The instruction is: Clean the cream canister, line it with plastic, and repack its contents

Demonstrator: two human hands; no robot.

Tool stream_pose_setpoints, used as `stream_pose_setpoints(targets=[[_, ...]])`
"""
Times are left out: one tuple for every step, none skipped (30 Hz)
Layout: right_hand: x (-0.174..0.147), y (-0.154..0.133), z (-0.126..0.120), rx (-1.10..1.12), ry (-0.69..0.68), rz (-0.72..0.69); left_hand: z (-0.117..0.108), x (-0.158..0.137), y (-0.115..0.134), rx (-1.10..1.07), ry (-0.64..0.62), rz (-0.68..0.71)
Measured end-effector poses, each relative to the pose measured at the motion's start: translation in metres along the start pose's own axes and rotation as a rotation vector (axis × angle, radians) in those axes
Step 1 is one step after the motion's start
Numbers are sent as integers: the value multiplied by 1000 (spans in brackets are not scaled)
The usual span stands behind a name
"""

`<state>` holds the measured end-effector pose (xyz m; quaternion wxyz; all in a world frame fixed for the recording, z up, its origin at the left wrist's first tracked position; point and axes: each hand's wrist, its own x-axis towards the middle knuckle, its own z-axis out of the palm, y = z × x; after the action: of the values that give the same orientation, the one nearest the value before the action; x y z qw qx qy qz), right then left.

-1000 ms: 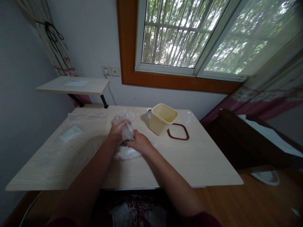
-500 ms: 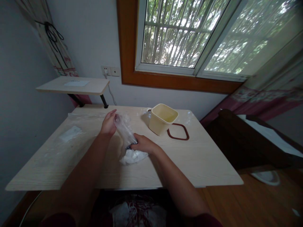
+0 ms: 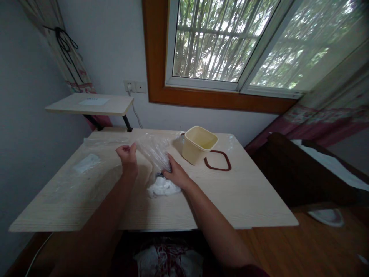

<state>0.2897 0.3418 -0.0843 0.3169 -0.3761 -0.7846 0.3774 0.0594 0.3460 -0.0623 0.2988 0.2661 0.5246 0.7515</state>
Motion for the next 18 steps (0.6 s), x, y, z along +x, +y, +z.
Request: stream_pose_setpoints(targets=[[0, 2, 1, 6, 13, -18, -1, -6, -2, 48, 1, 4], [0, 3, 1, 4, 25, -30, -1, -11, -3, 103, -26, -18], [0, 4, 1, -3, 34, -40, -1, -16, -5, 159, -84, -64], [-1, 4, 1, -15, 40, -46, 0, -21, -6, 209, -166, -128], [-1, 4, 0, -29, 38, -52, 1, -25, -7, 242, -256, -191], [-1, 3, 0, -43, 31, -60, 3, -29, -7, 257, -340, -247], [-2, 2, 0, -56, 18, -72, 5, -32, -7, 258, -425, -295], [-2, 2, 0, -67, 2, -87, 7, -34, -6, 241, -517, -339], [-2, 1, 0, -76, -17, -106, 10, -37, -4, 204, -601, -380], [-3, 0, 0, -85, -35, -127, 13, -39, -2, 154, -667, -410], [-3, 0, 1, -94, -53, -151, 16, -41, 0, 104, -711, -428], [-3, 0, 2, -105, -72, -175, 19, -43, 2, 61, -736, -432], [-3, 0, 3, -117, -89, -198, 23, -44, 3, 17, -742, -426], [-3, 0, 4, -128, -102, -217, 27, -44, 4, -24, -729, -419], [-4, 0, 4, -136, -109, -232, 30, -44, 4, -61, -702, -418], [-4, 0, 4, -139, -110, -241, 33, -43, 3, -100, -662, -421], [-5, 0, 4, -138, -104, -243, 36, -41, 1, -140, -605, -435], [-6, -1, 4, -134, -93, -238, 39, -39, -1, -179, -529, -459]])
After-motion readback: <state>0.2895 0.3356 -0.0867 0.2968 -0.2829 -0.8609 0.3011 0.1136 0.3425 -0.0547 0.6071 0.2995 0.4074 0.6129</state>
